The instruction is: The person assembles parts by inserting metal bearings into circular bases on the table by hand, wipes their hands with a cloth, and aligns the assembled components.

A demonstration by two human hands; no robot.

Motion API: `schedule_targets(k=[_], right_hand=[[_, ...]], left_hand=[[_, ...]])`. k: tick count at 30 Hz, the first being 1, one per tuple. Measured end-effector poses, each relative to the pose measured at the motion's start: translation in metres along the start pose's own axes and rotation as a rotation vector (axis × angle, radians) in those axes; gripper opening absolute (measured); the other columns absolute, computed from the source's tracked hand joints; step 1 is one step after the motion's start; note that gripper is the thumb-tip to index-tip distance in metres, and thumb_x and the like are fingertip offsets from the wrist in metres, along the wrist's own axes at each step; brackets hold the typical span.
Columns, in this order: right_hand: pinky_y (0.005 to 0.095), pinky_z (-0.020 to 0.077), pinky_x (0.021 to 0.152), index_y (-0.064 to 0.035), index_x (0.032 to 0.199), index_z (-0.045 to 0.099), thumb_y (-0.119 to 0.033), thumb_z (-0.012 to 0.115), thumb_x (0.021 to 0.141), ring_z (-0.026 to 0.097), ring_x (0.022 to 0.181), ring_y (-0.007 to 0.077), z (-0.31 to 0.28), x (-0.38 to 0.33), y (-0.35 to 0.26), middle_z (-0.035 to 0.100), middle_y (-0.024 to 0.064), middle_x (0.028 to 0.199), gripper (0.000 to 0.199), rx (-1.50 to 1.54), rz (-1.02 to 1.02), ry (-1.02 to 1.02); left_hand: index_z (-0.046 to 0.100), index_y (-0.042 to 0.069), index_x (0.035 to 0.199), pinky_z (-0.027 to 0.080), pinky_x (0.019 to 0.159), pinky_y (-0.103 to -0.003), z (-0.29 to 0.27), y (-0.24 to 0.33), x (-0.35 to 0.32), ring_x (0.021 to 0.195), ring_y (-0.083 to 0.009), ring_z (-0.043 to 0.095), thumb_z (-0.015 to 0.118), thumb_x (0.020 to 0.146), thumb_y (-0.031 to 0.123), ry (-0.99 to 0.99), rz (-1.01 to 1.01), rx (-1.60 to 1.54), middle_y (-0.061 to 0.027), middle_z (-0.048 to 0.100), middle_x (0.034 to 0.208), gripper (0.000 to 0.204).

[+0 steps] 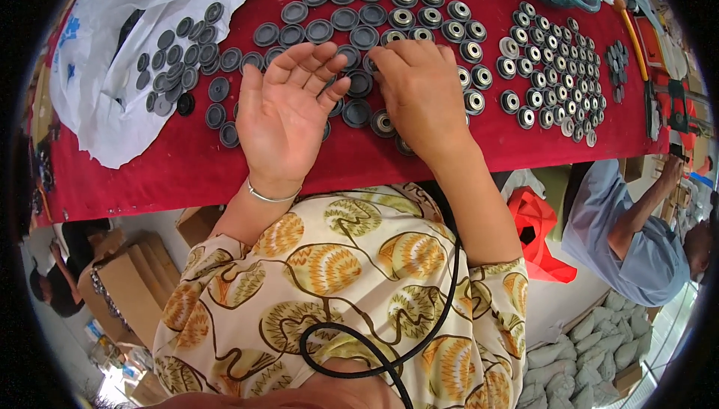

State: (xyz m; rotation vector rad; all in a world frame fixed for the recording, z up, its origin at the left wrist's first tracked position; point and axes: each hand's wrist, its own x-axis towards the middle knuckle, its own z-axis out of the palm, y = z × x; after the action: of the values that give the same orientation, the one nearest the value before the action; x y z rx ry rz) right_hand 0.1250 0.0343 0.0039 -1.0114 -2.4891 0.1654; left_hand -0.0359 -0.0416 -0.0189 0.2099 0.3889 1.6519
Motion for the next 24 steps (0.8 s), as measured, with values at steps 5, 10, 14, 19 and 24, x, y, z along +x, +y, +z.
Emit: schedule_targets(k=[5, 10, 14, 19, 24], right_hand=[[0.0376, 0.0432, 0.080, -0.0080, 0.102, 0.066, -0.006, 0.069, 0.075, 0.059, 0.091, 0.0240, 0.005, 0.002, 0.002, 0.064, 0.0046, 0.097, 0.028, -0.038, 0.006, -0.012], [0.0377, 0.0431, 0.079, -0.0084, 0.105, 0.065, -0.008, 0.069, 0.076, 0.058, 0.091, 0.0245, 0.008, 0.003, 0.005, 0.064, 0.0050, 0.097, 0.029, 0.029, 0.031, 0.017], [0.0377, 0.0430, 0.079, -0.0087, 0.107, 0.064, -0.008, 0.069, 0.078, 0.059, 0.091, 0.0249, 0.010, 0.002, 0.008, 0.065, 0.0053, 0.098, 0.029, 0.053, 0.031, 0.044], [0.0381, 0.0429, 0.081, -0.0078, 0.106, 0.065, -0.008, 0.069, 0.078, 0.059, 0.094, 0.0253, 0.002, -0.007, 0.006, 0.065, 0.0062, 0.102, 0.028, 0.054, 0.060, 0.059], [0.0386, 0.0423, 0.086, -0.0064, 0.104, 0.065, -0.007, 0.066, 0.078, 0.059, 0.101, 0.0251, 0.005, -0.016, 0.000, 0.065, 0.0059, 0.104, 0.026, 0.016, -0.023, 0.032]], left_hand=[[0.051, 0.000, 0.120, 0.044, 0.097, -0.044, 0.000, -0.001, 0.000, 0.114, -0.0297, 0.054, 0.032, 0.100, 0.052, 0.029, -0.028, 0.022, -0.0184, 0.056, 0.124, 0.059], [0.052, 0.000, 0.122, 0.042, 0.100, -0.045, -0.005, -0.003, 0.002, 0.118, -0.0325, 0.051, 0.031, 0.100, 0.050, -0.071, -0.036, -0.008, -0.0204, 0.054, 0.128, 0.058], [0.052, 0.000, 0.122, 0.042, 0.099, -0.045, -0.004, -0.003, 0.002, 0.118, -0.0320, 0.052, 0.031, 0.100, 0.050, -0.051, -0.045, 0.006, -0.0203, 0.054, 0.127, 0.059], [0.052, 0.000, 0.122, 0.042, 0.099, -0.045, -0.005, -0.002, 0.000, 0.118, -0.0317, 0.052, 0.030, 0.101, 0.049, -0.031, -0.036, 0.014, -0.0201, 0.054, 0.127, 0.058], [0.051, 0.000, 0.123, 0.042, 0.099, -0.045, -0.006, -0.002, 0.000, 0.118, -0.0319, 0.052, 0.029, 0.101, 0.049, -0.028, -0.043, 0.013, -0.0202, 0.054, 0.128, 0.058]])
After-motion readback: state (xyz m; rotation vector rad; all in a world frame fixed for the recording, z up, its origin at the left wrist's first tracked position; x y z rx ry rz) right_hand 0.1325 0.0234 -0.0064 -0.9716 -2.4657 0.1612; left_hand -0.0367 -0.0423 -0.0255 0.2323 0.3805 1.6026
